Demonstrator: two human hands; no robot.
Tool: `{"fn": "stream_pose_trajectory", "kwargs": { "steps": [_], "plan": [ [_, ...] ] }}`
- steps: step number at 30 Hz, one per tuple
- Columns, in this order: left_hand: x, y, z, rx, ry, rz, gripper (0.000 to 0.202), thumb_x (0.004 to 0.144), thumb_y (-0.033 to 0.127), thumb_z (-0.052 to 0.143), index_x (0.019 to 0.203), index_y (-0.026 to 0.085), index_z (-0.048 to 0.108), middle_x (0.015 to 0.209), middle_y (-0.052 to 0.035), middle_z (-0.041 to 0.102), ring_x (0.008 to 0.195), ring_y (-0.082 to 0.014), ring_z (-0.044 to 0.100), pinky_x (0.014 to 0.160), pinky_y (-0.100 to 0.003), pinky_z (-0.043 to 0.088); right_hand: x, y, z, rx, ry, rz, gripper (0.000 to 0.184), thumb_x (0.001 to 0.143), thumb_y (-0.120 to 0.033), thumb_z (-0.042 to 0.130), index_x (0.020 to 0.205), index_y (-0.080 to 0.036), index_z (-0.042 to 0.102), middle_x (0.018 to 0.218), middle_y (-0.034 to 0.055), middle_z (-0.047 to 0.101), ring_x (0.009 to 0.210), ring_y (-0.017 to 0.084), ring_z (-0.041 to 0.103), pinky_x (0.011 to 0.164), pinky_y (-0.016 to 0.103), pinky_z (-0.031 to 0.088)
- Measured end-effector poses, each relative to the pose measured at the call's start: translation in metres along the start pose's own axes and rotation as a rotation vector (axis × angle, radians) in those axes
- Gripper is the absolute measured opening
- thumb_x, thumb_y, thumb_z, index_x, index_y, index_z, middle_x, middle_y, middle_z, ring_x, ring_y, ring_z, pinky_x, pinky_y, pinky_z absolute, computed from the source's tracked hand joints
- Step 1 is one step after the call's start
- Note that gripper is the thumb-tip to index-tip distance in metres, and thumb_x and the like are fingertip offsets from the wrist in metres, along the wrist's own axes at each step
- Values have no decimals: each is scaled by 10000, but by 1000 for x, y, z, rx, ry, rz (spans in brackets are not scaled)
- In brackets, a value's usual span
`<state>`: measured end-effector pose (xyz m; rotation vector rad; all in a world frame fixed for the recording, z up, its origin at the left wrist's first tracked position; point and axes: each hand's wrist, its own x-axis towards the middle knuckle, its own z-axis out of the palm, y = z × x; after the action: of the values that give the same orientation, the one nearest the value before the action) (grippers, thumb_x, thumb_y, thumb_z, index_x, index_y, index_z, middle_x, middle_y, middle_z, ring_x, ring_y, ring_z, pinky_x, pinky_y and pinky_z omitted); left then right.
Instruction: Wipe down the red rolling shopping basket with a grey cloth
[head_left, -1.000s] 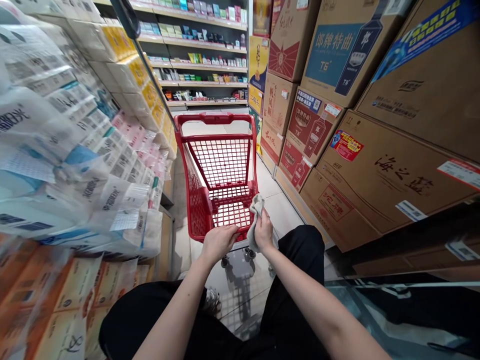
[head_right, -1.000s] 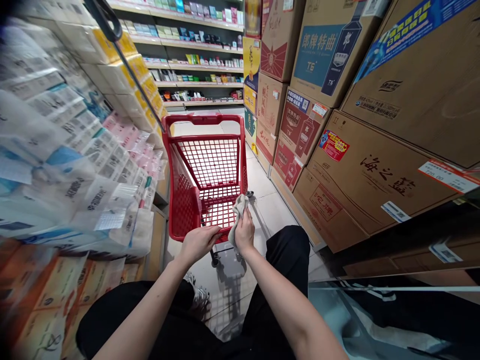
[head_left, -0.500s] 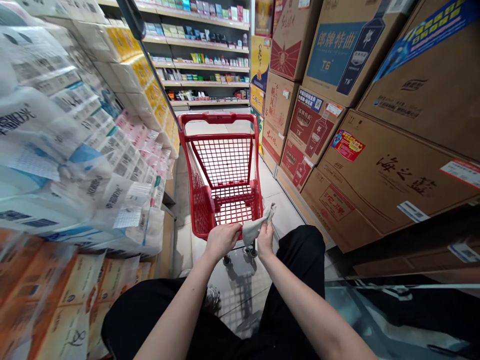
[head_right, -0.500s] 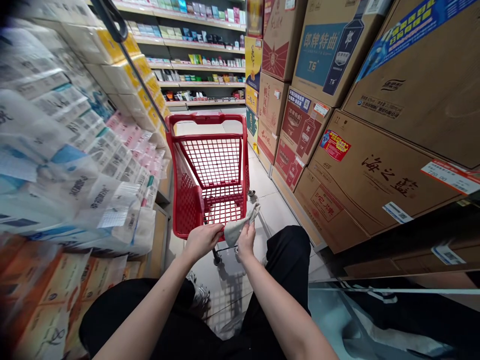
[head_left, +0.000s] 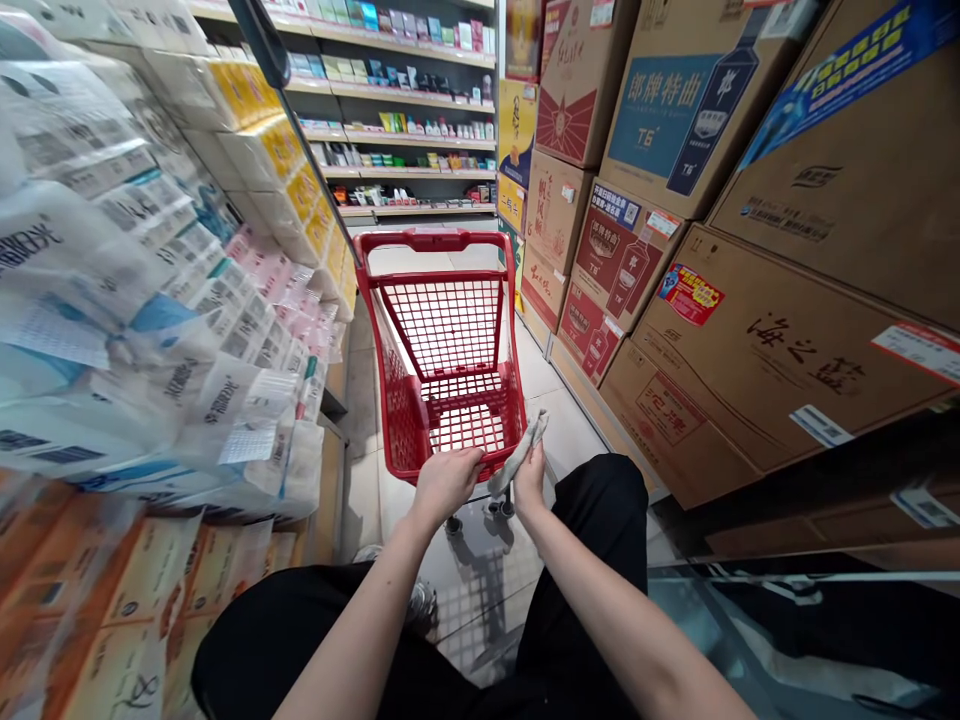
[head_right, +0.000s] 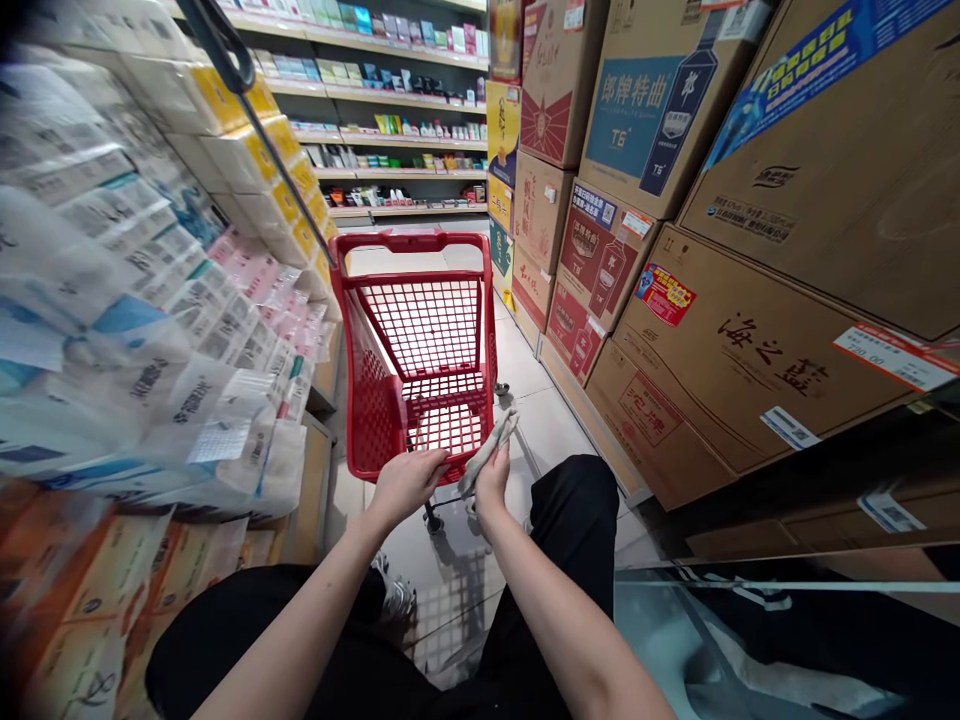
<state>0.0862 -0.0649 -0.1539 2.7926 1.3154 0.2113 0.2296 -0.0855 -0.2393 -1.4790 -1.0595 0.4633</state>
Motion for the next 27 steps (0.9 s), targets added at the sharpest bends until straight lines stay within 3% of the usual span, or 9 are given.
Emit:
{"fn": "stream_pose_trajectory", "kwargs": {
  "steps": [3,5,13,17,21,27],
  "plan": [
    [1,-1,2,5,-2,4,262,925,338,339,821,228,552,808,-30,664,760,-190,602,616,-288,326,-20,0,9,-27,87,206,499,960,-372,173,1357,-113,330,1245,194,551,1161,201,547,895,353,470],
    [2,-1,2,6,-11,3,252,922,333,346,826,225,552,815,-31,667,768,-190,604,625,-290,333,-19,-1,9,-43,90,250,470,948,-348,209,1316,-106,375,1249,207,545,1176,211,534,916,360,456],
    [7,9,-1,-5,-36,-26,234,921,296,338,859,227,553,874,-33,673,797,-181,604,616,-284,331,28,3,-4,123,184,371,399,944,-391,245,1091,-147,524,1016,112,656,932,191,623,846,330,478],
    [11,11,4,7,-41,-20,204,904,280,360,876,231,556,884,-31,674,799,-193,609,608,-289,333,6,-1,12,56,233,394,395,940,-345,213,1191,-149,444,1195,161,582,1088,205,578,904,355,458],
    [10,7,4,-12,-37,-3,188,889,270,386,910,228,568,899,-35,678,838,-201,614,633,-295,353,-14,-9,23,-61,201,423,367,932,-289,205,1186,-133,418,1192,207,552,1127,238,549,926,397,437],
    [3,-10,1,-116,13,129,321,939,367,340,1151,234,543,1061,-47,674,961,-191,606,834,-331,387,3,-10,-2,-189,156,306,350,930,-252,231,1162,-130,462,1152,218,538,1154,273,499,938,438,400]
  ]
}}
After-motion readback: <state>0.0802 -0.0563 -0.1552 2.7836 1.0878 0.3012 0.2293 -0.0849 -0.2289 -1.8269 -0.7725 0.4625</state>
